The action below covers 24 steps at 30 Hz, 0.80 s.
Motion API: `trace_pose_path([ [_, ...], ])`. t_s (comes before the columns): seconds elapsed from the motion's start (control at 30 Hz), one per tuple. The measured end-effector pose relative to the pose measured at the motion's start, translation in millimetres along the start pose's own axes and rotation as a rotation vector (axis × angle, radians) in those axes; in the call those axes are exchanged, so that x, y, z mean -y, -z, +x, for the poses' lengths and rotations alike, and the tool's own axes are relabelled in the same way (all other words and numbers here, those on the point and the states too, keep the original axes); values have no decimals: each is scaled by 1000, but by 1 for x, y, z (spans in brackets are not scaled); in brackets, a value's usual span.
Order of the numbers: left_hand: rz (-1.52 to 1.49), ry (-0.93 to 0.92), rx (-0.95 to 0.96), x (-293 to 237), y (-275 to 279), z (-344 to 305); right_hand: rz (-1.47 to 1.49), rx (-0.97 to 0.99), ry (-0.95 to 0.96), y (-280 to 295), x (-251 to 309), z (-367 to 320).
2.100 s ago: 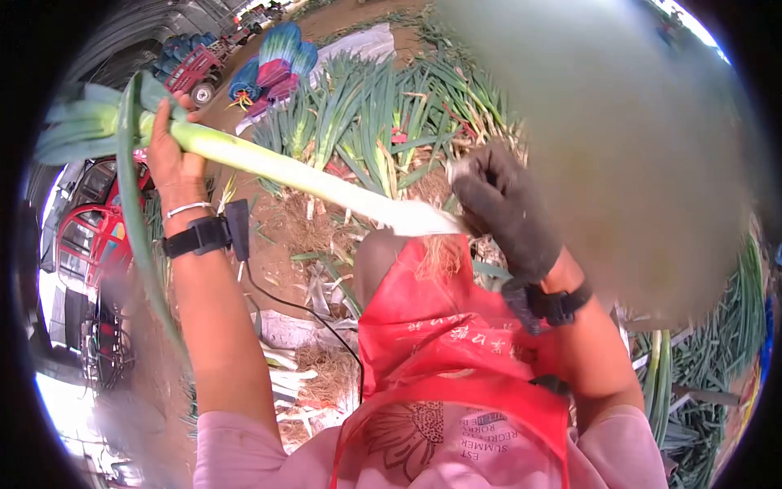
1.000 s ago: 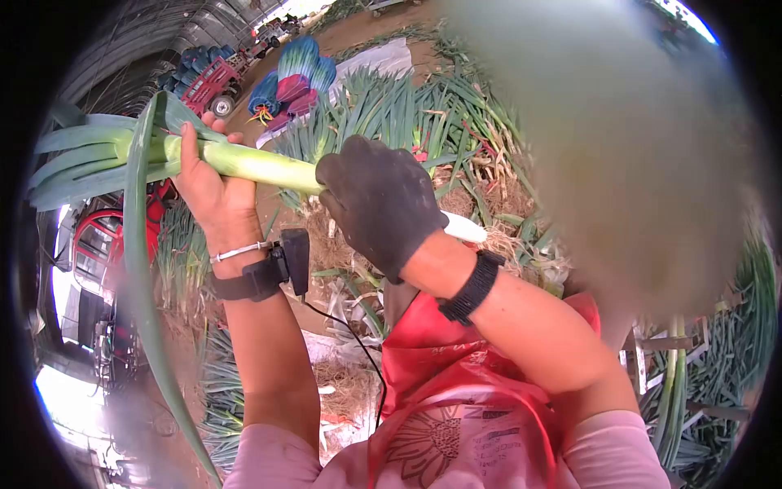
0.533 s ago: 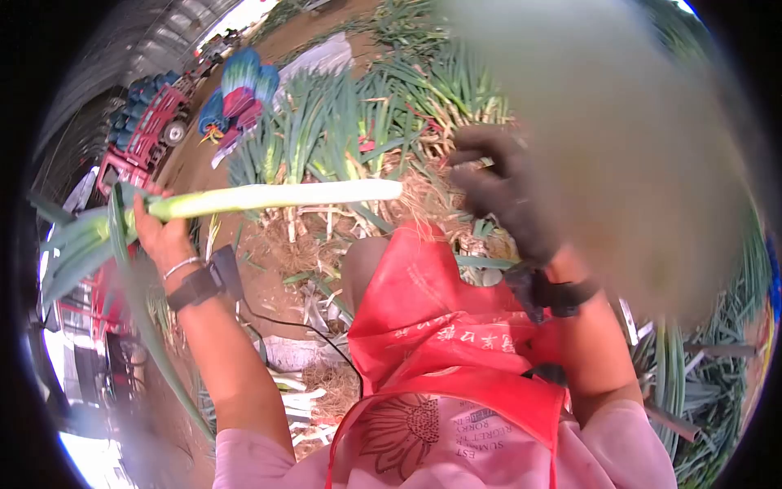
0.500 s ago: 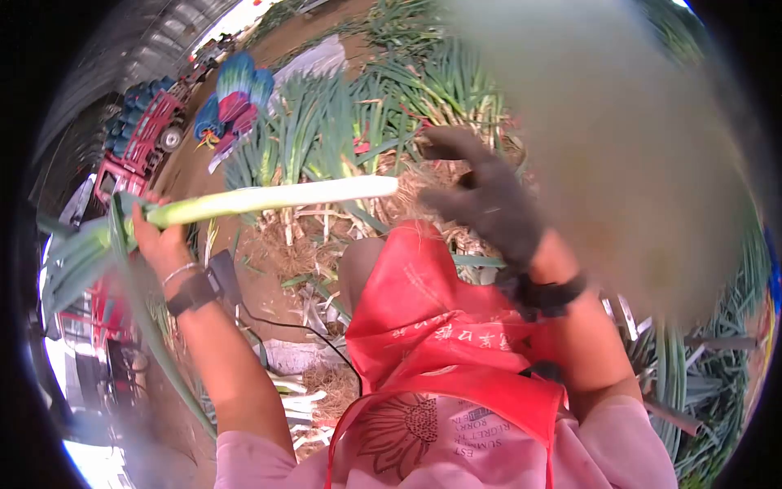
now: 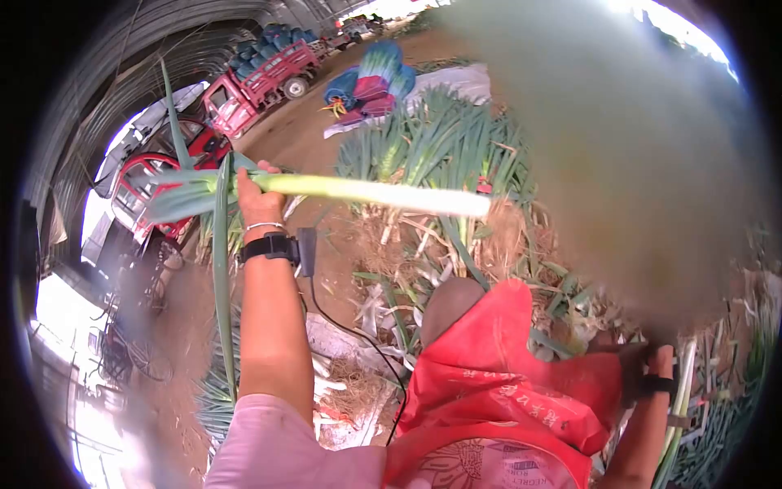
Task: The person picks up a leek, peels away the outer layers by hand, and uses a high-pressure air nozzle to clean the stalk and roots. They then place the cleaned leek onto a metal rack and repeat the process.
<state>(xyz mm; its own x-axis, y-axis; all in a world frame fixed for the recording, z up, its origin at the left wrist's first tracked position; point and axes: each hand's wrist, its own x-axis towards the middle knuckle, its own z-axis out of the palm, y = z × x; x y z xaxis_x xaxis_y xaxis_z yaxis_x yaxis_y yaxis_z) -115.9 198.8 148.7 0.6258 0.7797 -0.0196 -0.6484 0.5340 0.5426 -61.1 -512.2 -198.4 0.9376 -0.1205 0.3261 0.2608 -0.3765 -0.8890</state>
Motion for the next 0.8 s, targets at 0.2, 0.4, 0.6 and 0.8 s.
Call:
trace_pose_path([
  [0.2, -260, 267, 218, 100, -36, -100, 340, 635, -143, -82, 271, -32],
  [0.4, -246, 1068, 881, 212, -22, -190, 734, 374, 103, -170, 296, 16],
  [0.6, -108, 1240, 1242, 296, -91, -315, 1148, -91, 281, -72, 290, 38],
  [0.8, 106, 949, 1482, 245, -150, -433, 637, -434, 448, 144, 346, -6],
])
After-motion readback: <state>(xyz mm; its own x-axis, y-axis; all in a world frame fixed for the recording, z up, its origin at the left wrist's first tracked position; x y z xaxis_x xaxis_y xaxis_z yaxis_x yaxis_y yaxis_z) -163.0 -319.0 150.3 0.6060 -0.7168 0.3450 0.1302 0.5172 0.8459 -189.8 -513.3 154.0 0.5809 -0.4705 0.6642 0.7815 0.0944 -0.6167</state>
